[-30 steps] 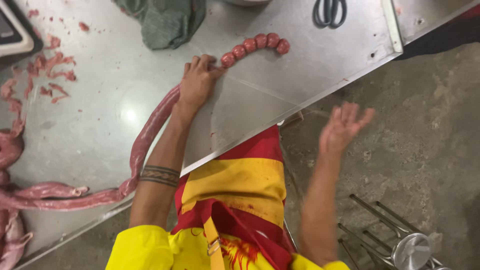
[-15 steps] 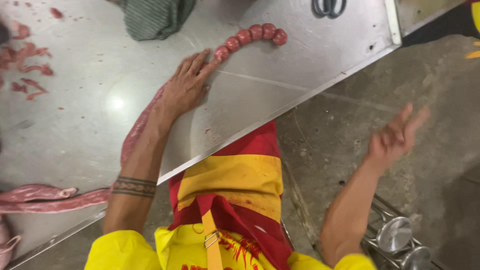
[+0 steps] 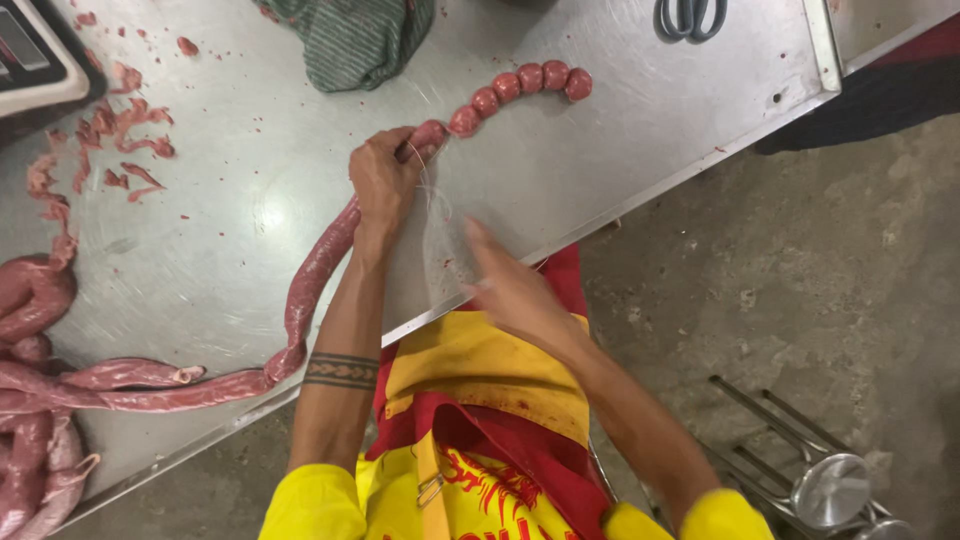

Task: The person ties meat-filled casings with string to form individual links on a metal table, occasionally using scissors to cut the string.

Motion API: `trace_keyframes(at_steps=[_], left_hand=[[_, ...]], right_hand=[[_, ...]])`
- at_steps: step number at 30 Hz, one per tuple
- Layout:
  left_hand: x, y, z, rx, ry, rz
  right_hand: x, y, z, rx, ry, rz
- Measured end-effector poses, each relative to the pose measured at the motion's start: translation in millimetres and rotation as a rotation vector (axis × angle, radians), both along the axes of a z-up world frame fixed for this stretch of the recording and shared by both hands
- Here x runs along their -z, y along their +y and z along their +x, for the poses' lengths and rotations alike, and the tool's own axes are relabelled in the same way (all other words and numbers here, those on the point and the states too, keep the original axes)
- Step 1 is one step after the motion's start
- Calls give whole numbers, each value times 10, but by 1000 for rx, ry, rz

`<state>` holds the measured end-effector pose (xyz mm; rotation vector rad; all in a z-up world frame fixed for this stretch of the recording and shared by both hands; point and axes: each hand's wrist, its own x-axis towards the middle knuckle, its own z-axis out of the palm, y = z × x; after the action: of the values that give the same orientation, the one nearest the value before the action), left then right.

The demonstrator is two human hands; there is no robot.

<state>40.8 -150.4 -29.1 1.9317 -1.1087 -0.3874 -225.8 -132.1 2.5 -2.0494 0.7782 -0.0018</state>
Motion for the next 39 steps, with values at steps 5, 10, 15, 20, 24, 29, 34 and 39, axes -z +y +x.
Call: trace_keyframes(at_steps=[5,10,15,20,24,29,34,39], left_hand=[[-140,30,-57,-152,68,148],[-133,275,55,431,-406,133],[-150,397,269,561,-679,169],[-151,532,304,346,-173,148],[-48,551,226,211,79,65],[48,520,128,21,51,17],[43,496,171,-87,-5,130],[35,481,125,-95,36,-10]], right_hand=[[-580,15,-3226,149,343,-206],[-352,605,-4349,537,375,296],[80,192,-4201,1308,-1053,828],[342,-2123,-2918,1091,-1253,668],[363,-3189,-670,301,332,-553],[229,-547,1542,-203,288,-534],[-50,303,-1115,120,-66,886],[-493,582,-3902,365,331,-47]])
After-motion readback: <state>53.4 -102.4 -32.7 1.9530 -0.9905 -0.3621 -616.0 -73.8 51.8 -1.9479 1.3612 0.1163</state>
